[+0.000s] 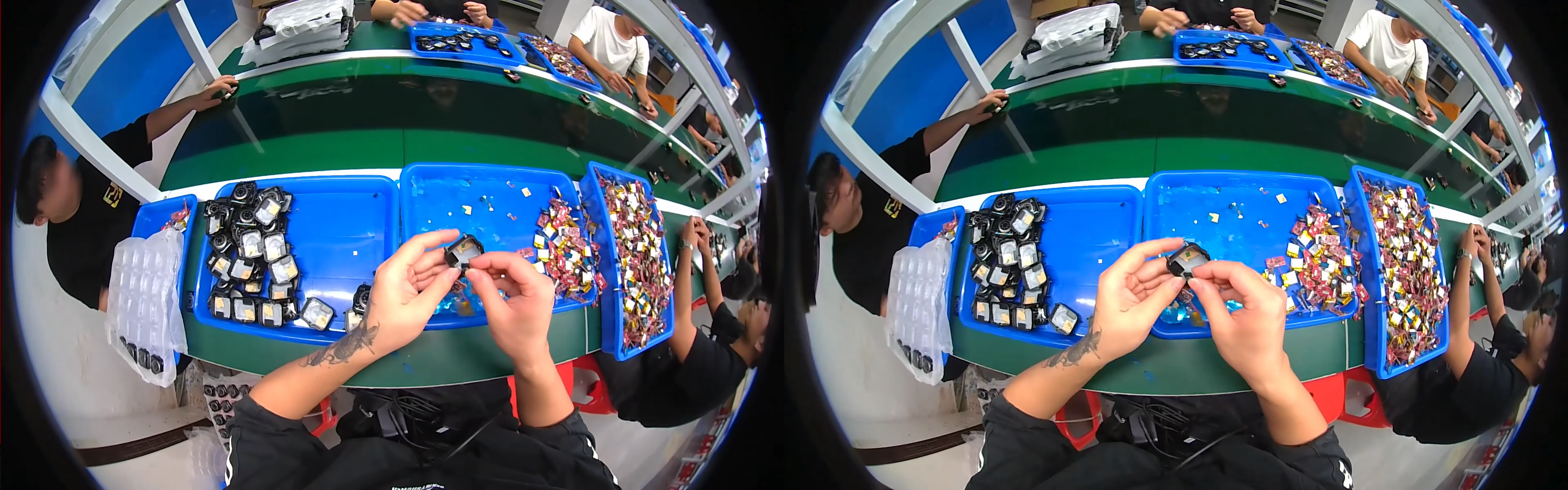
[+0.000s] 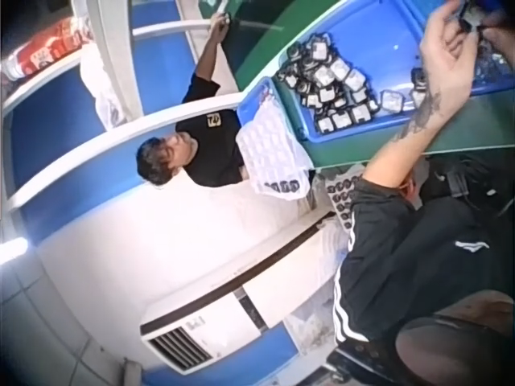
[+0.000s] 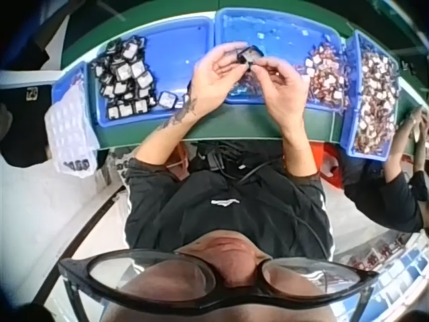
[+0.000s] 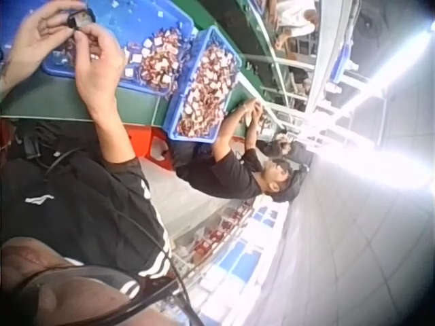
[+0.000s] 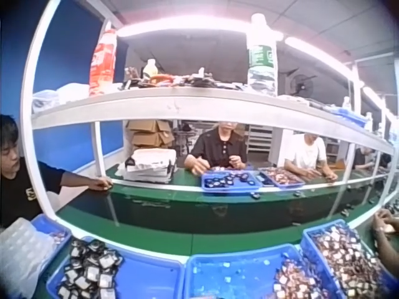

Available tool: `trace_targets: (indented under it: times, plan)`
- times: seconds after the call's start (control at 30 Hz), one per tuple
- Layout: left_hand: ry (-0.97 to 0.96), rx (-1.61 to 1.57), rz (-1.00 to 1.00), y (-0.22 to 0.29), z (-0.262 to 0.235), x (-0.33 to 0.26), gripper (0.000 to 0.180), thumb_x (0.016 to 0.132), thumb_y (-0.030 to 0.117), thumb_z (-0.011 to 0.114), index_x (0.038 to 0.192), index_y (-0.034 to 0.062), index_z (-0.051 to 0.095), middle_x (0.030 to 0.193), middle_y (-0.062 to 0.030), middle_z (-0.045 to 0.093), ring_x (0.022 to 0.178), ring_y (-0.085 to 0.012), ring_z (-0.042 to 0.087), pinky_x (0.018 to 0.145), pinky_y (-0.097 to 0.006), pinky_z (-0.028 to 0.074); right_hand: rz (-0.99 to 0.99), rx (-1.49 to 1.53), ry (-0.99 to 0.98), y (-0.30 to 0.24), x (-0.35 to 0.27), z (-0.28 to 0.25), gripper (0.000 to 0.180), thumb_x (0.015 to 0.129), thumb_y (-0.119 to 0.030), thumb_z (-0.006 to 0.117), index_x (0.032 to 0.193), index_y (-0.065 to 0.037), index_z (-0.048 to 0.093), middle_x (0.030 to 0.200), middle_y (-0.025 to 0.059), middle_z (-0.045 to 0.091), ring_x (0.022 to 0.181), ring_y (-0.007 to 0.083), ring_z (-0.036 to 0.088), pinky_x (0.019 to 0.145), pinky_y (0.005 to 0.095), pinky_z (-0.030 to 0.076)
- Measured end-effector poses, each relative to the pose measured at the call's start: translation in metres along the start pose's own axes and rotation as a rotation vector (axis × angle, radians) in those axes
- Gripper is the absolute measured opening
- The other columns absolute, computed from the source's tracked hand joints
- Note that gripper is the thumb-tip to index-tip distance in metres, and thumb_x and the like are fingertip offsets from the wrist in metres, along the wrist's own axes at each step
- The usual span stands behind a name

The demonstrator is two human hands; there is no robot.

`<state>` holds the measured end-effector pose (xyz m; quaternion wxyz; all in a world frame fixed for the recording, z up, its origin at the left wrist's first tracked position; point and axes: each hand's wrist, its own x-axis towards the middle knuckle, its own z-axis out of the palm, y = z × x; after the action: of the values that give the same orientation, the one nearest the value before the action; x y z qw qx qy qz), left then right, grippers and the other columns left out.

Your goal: Assemble small electronic components by manually fitting plastic and metallic parts into a housing tray.

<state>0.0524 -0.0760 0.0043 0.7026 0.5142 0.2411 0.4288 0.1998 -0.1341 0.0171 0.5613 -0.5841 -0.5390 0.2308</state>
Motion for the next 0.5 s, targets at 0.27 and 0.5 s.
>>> trace_targets:
  times: [0.27, 0.5]
  plan:
    - [-0.065, 0.046, 0.013, -0.004, -0.002, -0.001, 0.042, 0.091, -0.007, 0.056, 0.132, -0.0074, 0.05, 0.126, -0.0181, 0.06, 0.114, -0.0205, 0.06, 0.099, -0.031, 0.048, -0.233, -0.242, -0.056, -0.012, 0.013, -0.001, 0.01, 0.078, 0.004, 0.07, 0.087, 0.0, 0.067, 0.076, 0.0113, 0.067, 0.062, 0.0205, 0.065, 0.056, 0.0299, 0.051]
    - [-0.109, 0.081, 0.022, -0.007, -0.002, -0.003, 0.042, 0.093, -0.005, 0.055, 0.134, -0.006, 0.048, 0.127, -0.0181, 0.059, 0.116, -0.0218, 0.059, 0.102, -0.033, 0.047, -0.157, -0.216, -0.069, -0.013, 0.012, -0.004, 0.01, 0.077, 0.003, 0.072, 0.084, 0.0, 0.066, 0.075, 0.01, 0.066, 0.06, 0.0189, 0.064, 0.055, 0.0296, 0.05]
